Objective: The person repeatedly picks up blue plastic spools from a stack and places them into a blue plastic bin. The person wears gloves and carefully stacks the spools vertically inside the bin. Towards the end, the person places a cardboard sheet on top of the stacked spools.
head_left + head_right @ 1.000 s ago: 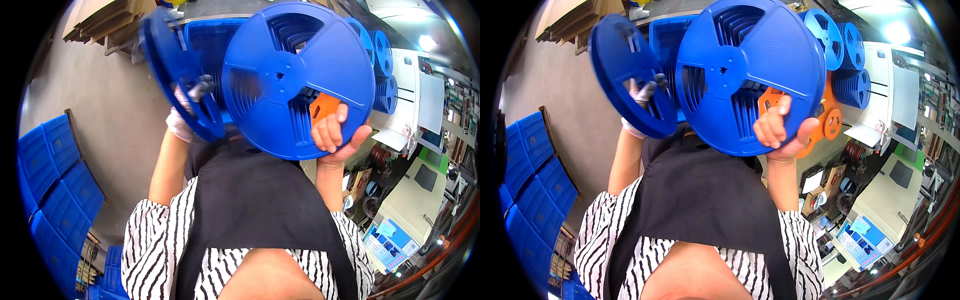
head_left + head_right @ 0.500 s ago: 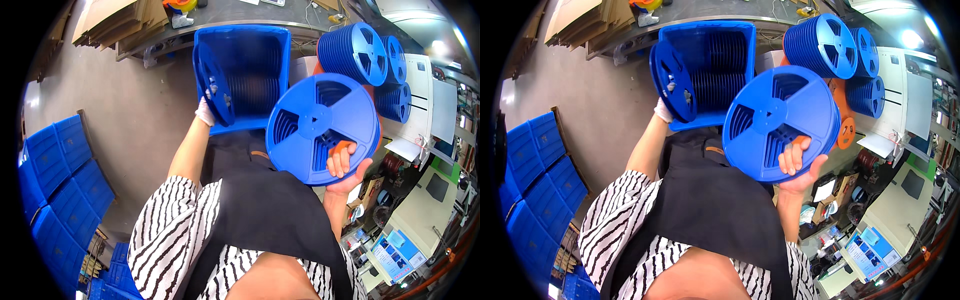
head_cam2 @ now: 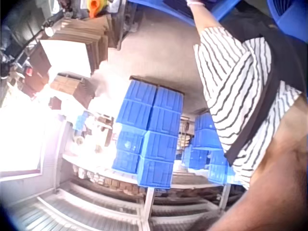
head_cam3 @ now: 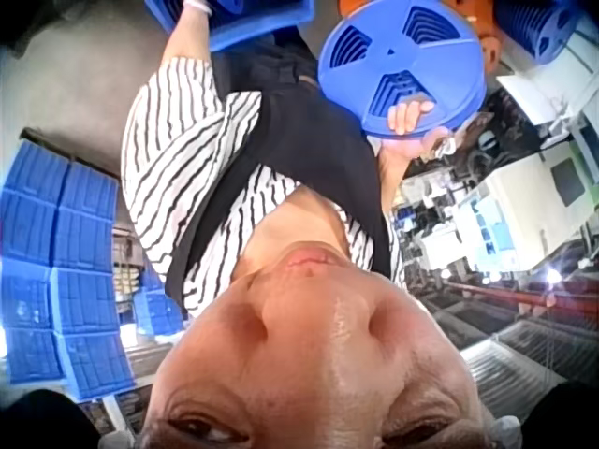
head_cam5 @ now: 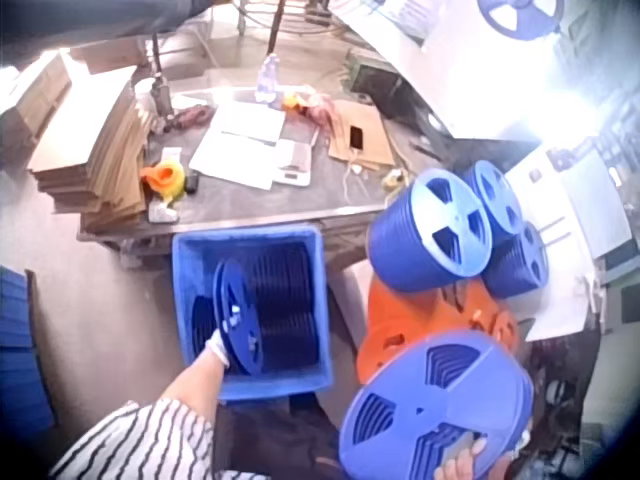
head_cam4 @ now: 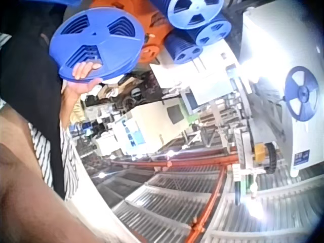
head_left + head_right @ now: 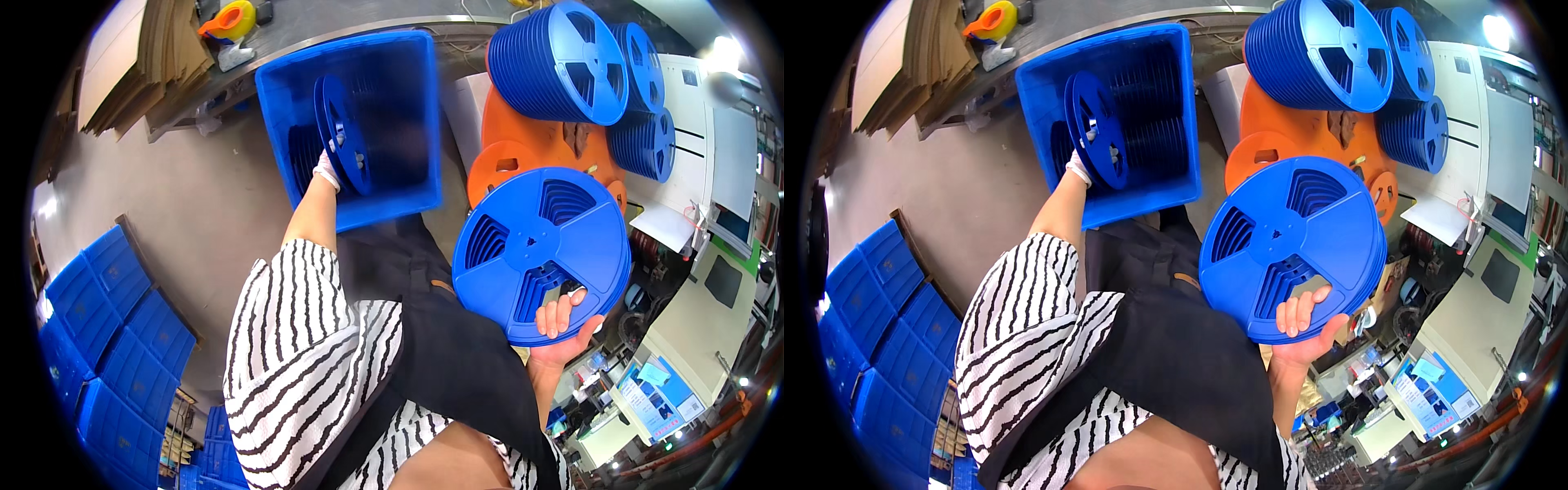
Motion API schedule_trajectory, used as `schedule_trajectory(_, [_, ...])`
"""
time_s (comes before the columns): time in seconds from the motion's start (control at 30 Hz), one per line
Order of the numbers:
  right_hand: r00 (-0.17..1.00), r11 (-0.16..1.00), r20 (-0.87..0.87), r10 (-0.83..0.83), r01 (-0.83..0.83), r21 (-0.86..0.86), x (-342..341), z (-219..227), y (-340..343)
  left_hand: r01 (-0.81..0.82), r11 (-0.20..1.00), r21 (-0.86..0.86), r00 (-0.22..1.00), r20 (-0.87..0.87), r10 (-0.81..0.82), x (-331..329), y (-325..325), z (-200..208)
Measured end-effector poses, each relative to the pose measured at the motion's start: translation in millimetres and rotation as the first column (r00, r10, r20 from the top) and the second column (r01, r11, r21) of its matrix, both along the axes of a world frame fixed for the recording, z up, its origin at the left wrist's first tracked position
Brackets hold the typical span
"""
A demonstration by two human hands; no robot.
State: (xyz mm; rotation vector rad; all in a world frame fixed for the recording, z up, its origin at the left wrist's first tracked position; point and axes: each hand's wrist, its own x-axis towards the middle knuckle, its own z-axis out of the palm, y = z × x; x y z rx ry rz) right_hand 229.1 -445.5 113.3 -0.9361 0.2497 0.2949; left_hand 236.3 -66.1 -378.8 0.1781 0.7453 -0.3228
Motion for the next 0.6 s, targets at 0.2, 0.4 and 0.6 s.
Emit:
schedule_trajectory(0.2, [0.998,0.999,-0.044,0.037,-0.039,-0.030,19,-13,-9,0.049,0.995,0.083,0.999,-0.014,-0.048,19,1,3])
schedule_trajectory(0.4, [0.989,0.989,-0.028,0.148,-0.147,0.034,39,-11,-5,-0.798,-0.575,-0.184,-0.145,-0.866,0.479,18,-18,64])
schedule_trajectory(0.6, [0.992,0.951,-0.015,0.126,-0.117,0.285,40,-6,19,-0.040,-0.057,0.998,0.905,0.012,-0.425,39,-87,207])
